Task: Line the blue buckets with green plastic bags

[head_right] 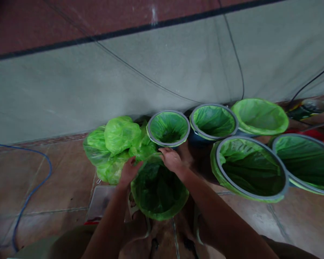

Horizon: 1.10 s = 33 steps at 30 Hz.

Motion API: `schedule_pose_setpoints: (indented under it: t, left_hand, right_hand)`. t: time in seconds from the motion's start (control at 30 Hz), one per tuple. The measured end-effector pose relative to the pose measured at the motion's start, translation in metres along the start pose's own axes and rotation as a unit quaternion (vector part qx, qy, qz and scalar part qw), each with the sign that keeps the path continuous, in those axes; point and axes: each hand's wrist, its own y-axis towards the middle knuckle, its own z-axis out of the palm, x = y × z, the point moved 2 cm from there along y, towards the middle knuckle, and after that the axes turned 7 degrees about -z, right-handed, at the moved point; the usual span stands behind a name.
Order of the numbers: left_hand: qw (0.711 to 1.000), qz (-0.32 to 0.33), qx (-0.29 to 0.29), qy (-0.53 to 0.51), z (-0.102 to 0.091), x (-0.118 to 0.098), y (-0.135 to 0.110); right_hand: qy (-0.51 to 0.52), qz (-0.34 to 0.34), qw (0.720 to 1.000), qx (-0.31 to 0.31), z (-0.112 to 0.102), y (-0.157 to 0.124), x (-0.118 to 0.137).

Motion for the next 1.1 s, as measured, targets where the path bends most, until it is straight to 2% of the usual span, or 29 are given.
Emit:
schedule_pose_setpoints:
  t: [0.07,0.13,0.23,0.3,0.43,0.57,0.7,0.83,0.97,1.1]
  left_hand:
    - [0.998,-0.052,-0.021,-0.028,-0.006,0.009,-0.006]
    - [0.996,-0.084,-0.027,-0.023,-0.006,0.017,-0.016]
    - [0.996,-0.084,-0.013,-0.013,0.001,0.024,-0.028]
    - [0.997,-0.068,-0.011,-0.018,0.004,0.027,-0.034]
    - [0.997,-0.065,-0.031,-0.009,0.006,0.03,-0.038]
    - [0.997,-0.024,-0.072,0.026,0.013,0.026,-0.044]
    - [0.994,0.01,-0.087,0.067,0.034,0.018,-0.053]
    - [0.991,-0.004,-0.093,0.095,0.044,0.013,-0.057]
    - [0.99,-0.025,-0.105,0.093,0.033,0.005,-0.058]
    - [0.988,0.01,-0.116,0.104,0.009,-0.012,-0.062]
  right_hand:
    - [-0.004,-0.04,0.999,0.021,0.004,0.01,0.009]
    - [-0.02,-0.056,0.995,0.074,0.013,0.018,0.014]
    - [-0.043,-0.041,0.989,0.134,0.023,0.023,0.014]
    - [-0.047,-0.034,0.99,0.131,0.022,0.023,0.013]
    - [-0.014,-0.013,0.999,0.034,0.006,0.009,0.014]
    - [0.063,0.086,0.991,-0.078,-0.002,-0.025,0.004]
    - [0.119,0.183,0.968,-0.123,-0.001,-0.058,-0.016]
    - [0.163,0.221,0.949,-0.157,-0.012,-0.073,-0.031]
    - [0.16,0.252,0.934,-0.197,-0.032,-0.087,-0.037]
    - [0.056,0.316,0.914,-0.249,-0.055,-0.111,-0.046]
